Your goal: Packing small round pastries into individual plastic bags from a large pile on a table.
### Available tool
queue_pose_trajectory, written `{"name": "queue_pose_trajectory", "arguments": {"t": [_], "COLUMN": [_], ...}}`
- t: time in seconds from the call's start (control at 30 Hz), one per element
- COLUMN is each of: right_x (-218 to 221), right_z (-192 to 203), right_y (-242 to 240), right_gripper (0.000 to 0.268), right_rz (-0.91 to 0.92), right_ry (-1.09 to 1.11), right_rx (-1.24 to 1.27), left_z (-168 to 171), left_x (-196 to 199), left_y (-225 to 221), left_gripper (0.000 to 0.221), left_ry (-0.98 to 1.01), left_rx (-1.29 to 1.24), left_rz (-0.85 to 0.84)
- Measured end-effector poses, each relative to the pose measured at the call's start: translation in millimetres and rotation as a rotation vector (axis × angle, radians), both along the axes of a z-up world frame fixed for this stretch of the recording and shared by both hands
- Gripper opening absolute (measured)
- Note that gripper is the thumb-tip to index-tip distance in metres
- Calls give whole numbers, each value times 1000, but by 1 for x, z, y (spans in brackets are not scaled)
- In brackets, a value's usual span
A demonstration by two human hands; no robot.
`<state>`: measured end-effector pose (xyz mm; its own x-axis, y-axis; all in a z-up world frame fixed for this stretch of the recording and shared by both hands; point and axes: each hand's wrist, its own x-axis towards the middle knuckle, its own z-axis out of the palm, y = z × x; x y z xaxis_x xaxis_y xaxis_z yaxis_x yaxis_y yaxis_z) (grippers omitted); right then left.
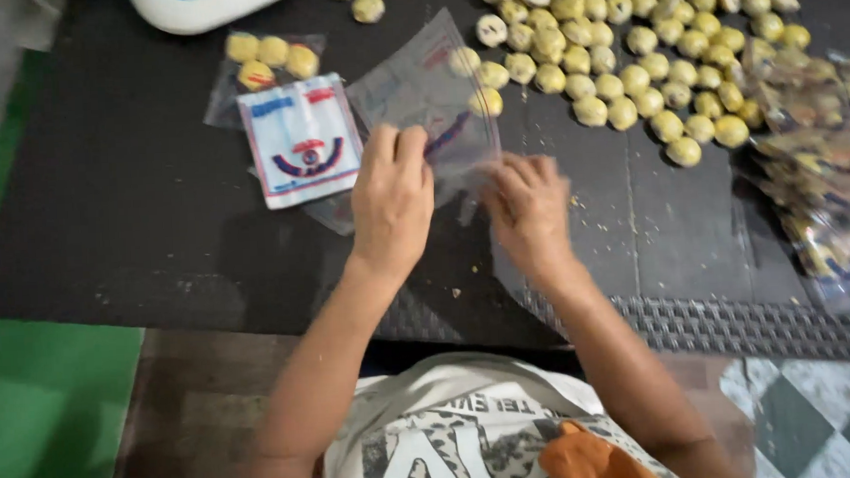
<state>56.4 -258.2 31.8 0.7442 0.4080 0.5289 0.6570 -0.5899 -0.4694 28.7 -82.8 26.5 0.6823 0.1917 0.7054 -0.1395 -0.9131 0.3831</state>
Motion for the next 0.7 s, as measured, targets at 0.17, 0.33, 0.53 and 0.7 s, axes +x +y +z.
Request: {"name": "queue_pose_trajectory", "arguments": {"t": [0.17,0.33,0.53,0.7], "right_x": [-14,-6,8,4], "right_z": [-9,-53,-71,-74], "right_y": [-67,-91,-88,-40], "right_gripper": [33,40,40,42], "right_rz": [-254,-149,-111,-115], "right_ry": [-80,34,36,42], "right_rx": [-558,-376,-167,-111], "left_z": [-65,-63,-71,-94], "left_x": [29,6,6,8], "left_y": [-19,-22,0,-27], "left_gripper": [15,31,34,28], "left_ry": [-13,187,269,77], "left_rx": [384,403,455,465], "left_rz": [120,-114,-163,-127]}}
